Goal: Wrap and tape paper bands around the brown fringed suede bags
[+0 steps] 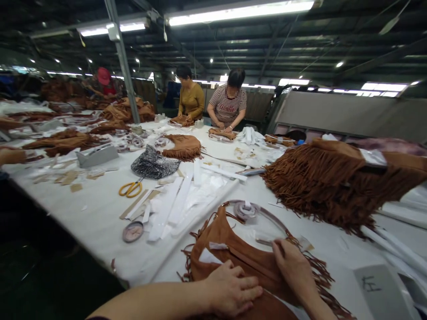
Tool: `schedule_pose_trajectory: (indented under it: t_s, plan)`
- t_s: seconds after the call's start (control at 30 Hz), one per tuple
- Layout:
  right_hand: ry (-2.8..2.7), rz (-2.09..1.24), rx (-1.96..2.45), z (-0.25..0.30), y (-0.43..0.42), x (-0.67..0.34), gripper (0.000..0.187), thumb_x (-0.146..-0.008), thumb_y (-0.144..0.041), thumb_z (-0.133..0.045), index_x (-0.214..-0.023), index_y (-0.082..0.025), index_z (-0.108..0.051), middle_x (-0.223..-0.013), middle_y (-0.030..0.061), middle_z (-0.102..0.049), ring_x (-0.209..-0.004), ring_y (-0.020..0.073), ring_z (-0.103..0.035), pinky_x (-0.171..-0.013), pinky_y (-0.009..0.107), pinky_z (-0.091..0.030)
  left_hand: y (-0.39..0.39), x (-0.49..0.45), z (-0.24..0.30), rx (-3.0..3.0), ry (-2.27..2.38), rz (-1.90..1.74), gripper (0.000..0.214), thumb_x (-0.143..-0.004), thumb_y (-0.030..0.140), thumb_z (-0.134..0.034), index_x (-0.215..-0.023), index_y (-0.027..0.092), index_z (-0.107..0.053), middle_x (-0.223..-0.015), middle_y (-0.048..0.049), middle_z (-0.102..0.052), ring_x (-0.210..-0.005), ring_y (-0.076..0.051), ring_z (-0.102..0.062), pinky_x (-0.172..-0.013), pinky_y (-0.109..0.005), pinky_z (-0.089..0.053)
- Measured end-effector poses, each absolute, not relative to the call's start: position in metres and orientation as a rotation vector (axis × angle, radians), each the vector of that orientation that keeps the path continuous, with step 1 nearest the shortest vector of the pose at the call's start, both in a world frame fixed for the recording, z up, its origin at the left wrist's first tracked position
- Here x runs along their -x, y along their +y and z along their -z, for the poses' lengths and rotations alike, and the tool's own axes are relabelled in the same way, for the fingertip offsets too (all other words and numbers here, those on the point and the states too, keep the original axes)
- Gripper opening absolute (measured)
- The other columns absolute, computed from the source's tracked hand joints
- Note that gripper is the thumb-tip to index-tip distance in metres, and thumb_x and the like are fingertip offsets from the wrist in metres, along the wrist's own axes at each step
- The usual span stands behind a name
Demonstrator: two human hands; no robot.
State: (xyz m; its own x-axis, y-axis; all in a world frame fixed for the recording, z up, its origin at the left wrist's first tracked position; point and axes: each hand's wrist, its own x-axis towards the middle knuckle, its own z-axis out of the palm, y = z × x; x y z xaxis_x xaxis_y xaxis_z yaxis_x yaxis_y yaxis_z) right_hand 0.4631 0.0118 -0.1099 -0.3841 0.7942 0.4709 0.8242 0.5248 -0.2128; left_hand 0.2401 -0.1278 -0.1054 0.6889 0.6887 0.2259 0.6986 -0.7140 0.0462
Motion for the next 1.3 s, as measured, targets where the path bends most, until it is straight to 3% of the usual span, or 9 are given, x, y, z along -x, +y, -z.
schedule_pose_trajectory:
  t_s: [0.13, 0.3, 0.4, 0.5, 0.6, 0.77, 1.1, 1.3]
  plan:
    - [-2.2, -0.43, 1.687, 0.112, 0.064, -0.426, 0.035, -0.084, -0.036, -0.052, -0.108, -0.01, -0.058, -0.084, 0.0099, -0.068, -0.079, 0.0226, -0.063, -0.075, 0.033, -0.045, -0.129, -0.243, 0.108, 2.858, -1.192, 0.382, 0.045, -0.099, 0.042, -0.023, -0.138, 0.024, -0.037, -0.137, -0.0031, -0.05, -0.093, -0.017, -0.052, -0.07, -0.032, -0.036]
    - [-2.213, -0.501, 1.789, 0.132, 0.098, -0.401, 0.053, -0.067, -0.043, -0.072, -0.107, -0.012, -0.059, -0.094, 0.0122, -0.066, -0.087, 0.0246, -0.061, -0.071, 0.03, -0.042, -0.127, -0.245, 0.115, 2.887, -1.221, 0.413, 0.044, -0.099, 0.041, -0.026, -0.138, 0.024, -0.036, -0.138, -0.0029, -0.049, -0.096, -0.018, -0.051, -0.074, -0.034, -0.036]
    - [-2.214, -0.518, 1.78, 0.139, 0.103, -0.398, 0.049, -0.061, -0.043, -0.076, -0.098, -0.015, -0.061, -0.094, 0.0107, -0.065, -0.086, 0.0242, -0.059, -0.068, 0.029, -0.039, -0.126, -0.245, 0.118, 2.902, -1.217, 0.436, 0.044, -0.099, 0.041, -0.027, -0.139, 0.025, -0.035, -0.139, -0.0029, -0.049, -0.098, -0.019, -0.051, -0.075, -0.034, -0.036]
    - [-2.217, -0.589, 1.73, 0.14, 0.103, -0.4, 0.028, -0.062, -0.04, -0.072, -0.075, -0.018, -0.062, -0.073, 0.0035, -0.063, -0.071, 0.0194, -0.057, -0.061, 0.026, -0.036, -0.125, -0.245, 0.119, 2.917, -1.215, 0.449, 0.044, -0.099, 0.04, -0.028, -0.139, 0.024, -0.036, -0.139, -0.0042, -0.049, -0.099, -0.019, -0.051, -0.075, -0.034, -0.036]
    - [-2.184, -0.645, 1.659, 0.138, 0.101, -0.405, 0.022, -0.068, -0.039, -0.064, -0.063, -0.019, -0.057, -0.06, -0.0013, -0.056, -0.062, 0.0159, -0.052, -0.057, 0.025, -0.034, -0.125, -0.244, 0.119, 2.927, -1.225, 0.465, 0.043, -0.099, 0.04, -0.027, -0.138, 0.024, -0.037, -0.138, -0.0041, -0.049, -0.099, -0.019, -0.051, -0.075, -0.034, -0.036]
    - [-2.083, -0.714, 1.565, 0.136, 0.1, -0.408, 0.028, -0.073, -0.046, -0.054, -0.067, -0.018, -0.058, -0.06, -0.0006, -0.059, -0.057, 0.015, -0.051, -0.054, 0.025, -0.035, -0.124, -0.243, 0.119, 2.946, -1.235, 0.503, 0.043, -0.099, 0.039, -0.029, -0.138, 0.024, -0.037, -0.138, -0.0033, -0.05, -0.098, -0.019, -0.05, -0.076, -0.035, -0.037]
    - [-1.919, -0.674, 1.546, 0.12, 0.132, -0.398, 0.032, -0.067, -0.048, -0.056, -0.069, -0.016, -0.062, -0.058, 0.0028, -0.062, -0.055, 0.0164, -0.052, -0.055, 0.027, -0.036, -0.123, -0.241, 0.119, 2.988, -1.238, 0.497, 0.044, -0.099, 0.04, -0.029, -0.139, 0.023, -0.036, -0.138, -0.0059, -0.049, -0.099, -0.02, -0.051, -0.076, -0.034, -0.037]
    - [-1.894, -0.592, 1.517, 0.08, 0.134, -0.386, 0.028, -0.069, -0.044, -0.058, -0.067, -0.016, -0.06, -0.061, 0.003, -0.062, -0.058, 0.0159, -0.053, -0.059, 0.027, -0.037, -0.122, -0.241, 0.124, 2.98, -1.214, 0.481, 0.045, -0.098, 0.04, -0.032, -0.14, 0.024, -0.036, -0.14, -0.0042, -0.047, -0.099, -0.019, -0.05, -0.076, -0.034, -0.037]
